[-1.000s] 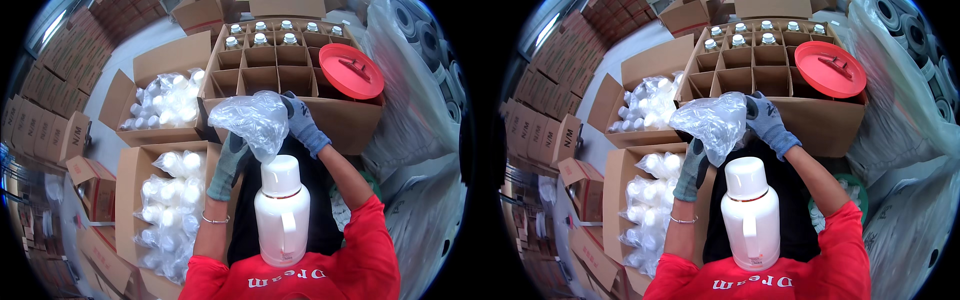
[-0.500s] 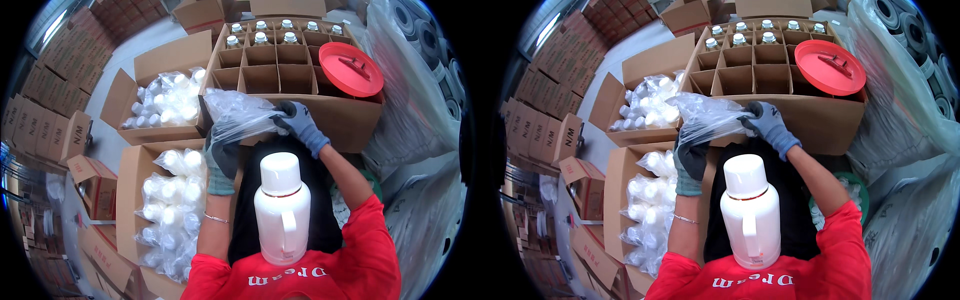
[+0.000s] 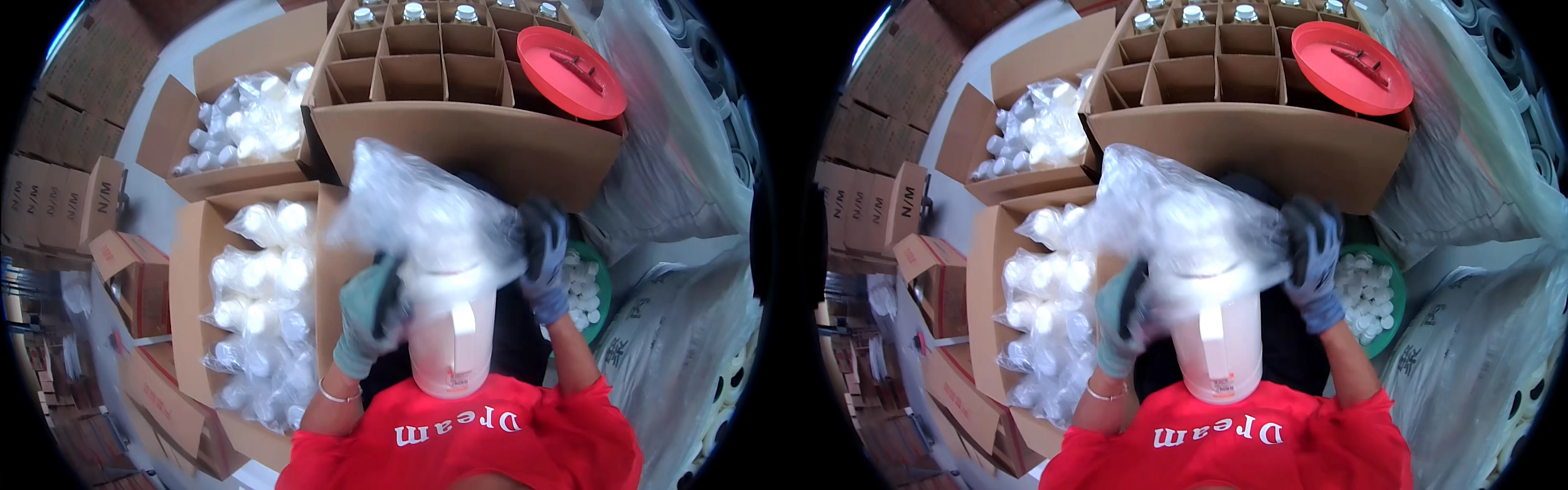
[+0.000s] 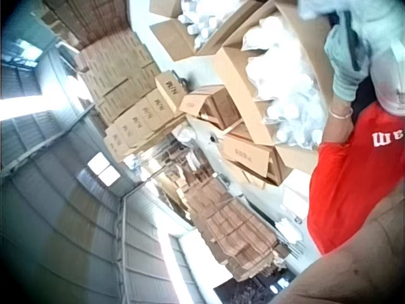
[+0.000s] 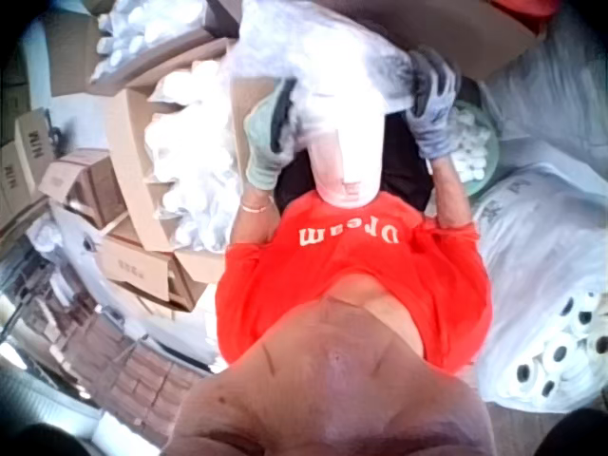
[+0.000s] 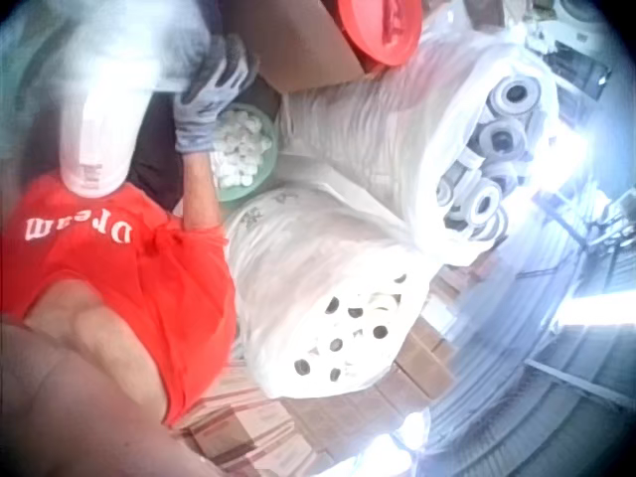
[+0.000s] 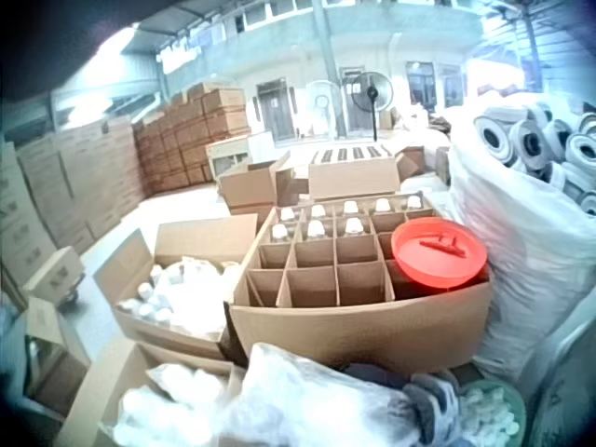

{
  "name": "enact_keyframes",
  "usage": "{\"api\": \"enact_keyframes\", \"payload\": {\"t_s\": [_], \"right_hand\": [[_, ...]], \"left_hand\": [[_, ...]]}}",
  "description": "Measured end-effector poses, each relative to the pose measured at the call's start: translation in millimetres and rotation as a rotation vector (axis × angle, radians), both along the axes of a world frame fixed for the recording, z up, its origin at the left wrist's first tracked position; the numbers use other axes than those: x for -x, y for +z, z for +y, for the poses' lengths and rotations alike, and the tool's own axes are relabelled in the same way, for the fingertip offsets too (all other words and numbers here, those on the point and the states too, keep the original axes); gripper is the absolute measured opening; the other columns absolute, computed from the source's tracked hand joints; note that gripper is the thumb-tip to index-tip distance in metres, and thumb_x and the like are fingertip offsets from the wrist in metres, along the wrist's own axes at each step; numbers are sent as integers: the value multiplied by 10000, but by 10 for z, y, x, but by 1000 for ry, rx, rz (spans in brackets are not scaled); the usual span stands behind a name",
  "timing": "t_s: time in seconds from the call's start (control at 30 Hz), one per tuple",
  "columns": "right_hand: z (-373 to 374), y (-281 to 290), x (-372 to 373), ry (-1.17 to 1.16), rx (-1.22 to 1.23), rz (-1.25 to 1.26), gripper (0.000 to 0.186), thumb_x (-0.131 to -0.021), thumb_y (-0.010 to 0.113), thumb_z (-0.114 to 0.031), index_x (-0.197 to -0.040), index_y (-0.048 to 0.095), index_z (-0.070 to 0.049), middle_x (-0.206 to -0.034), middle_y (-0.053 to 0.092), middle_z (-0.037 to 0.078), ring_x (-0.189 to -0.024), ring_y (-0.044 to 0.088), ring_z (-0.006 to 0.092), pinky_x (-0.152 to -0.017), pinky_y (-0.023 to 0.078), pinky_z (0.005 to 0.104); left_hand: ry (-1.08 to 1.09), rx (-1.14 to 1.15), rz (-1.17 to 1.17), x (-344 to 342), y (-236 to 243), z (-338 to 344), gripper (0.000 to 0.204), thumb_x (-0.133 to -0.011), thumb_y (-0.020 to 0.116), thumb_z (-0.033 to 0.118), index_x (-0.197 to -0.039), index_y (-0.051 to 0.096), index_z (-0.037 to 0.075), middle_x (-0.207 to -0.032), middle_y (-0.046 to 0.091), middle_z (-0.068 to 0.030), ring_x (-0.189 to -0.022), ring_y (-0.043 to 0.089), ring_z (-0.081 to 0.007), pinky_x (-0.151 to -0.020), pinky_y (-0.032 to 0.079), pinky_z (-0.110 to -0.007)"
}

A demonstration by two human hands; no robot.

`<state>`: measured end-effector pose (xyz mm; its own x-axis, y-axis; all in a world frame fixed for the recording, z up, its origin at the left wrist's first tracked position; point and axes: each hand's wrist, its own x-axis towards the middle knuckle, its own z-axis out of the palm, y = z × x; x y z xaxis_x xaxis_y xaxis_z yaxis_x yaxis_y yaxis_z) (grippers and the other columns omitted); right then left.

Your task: The person assembles components for a large white insulated bottle by hand, wraps the finished bottle in a plastic bag, and then moves cardboard boxes containing various bottle parts in a warehouse.

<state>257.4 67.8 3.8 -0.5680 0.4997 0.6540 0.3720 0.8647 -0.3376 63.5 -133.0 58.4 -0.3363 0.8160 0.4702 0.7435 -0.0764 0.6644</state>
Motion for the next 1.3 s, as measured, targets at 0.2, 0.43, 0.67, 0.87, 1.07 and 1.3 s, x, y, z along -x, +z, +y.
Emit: {"api": "enact_keyframes", "payload": {"t_s": [0.2,0.43,0.67,0.87,1.07,1.3], "right_hand": [[-606,-309,-214,50,148,-66,453,-790,593,-148,-1215,518,-7,-1241,503,200,-1148,485,404,-1025,352,535],[-1001,-220,-705,348,248,-75,452,-653,651,-66,-1087,553,14,-1131,546,191,-1047,531,415,-922,433,531],[-428,-299,-172,-51,325,-11,350,-779,631,-98,-1106,549,-8,-1132,561,184,-1059,533,378,-928,419,448],[-463,123,-12,286,209,1,276,-700,657,-90,-960,578,-39,-1042,586,142,-1010,557,342,-962,429,469],[-431,-158,-288,362,174,-171,394,-647,689,-80,-1022,576,-40,-1098,572,143,-1039,552,342,-993,419,509],[-928,-554,-1109,678,241,-482,449,-642,727,-170,-1062,601,-70,-1215,505,206,-1146,462,452,-981,381,601]], "left_hand": [[-275,209,248,-289,-311,-530,345,-752,692,241,-1074,674,120,-1113,604,-144,-1055,572,-350,-893,463,-468],[-93,68,-260,-51,-572,-581,404,-714,687,-22,-1107,595,13,-1087,599,-189,-1010,579,-377,-865,466,-421],[-433,313,-314,-220,-274,-553,467,-702,756,45,-1136,583,21,-946,639,-138,-954,610,-340,-930,446,-429],[287,137,229,-227,-199,-418,651,-702,790,33,-1264,466,-19,-1144,568,-176,-1041,587,-335,-906,479,-388],[169,-39,-271,-227,-308,-435,521,-694,797,22,-1161,568,4,-1077,605,-163,-923,615,-315,-810,492,-390],[-614,721,-370,-70,-392,-1320,308,-793,727,139,-1085,663,65,-1094,634,-123,-1041,589,-308,-931,465,-387]]}}
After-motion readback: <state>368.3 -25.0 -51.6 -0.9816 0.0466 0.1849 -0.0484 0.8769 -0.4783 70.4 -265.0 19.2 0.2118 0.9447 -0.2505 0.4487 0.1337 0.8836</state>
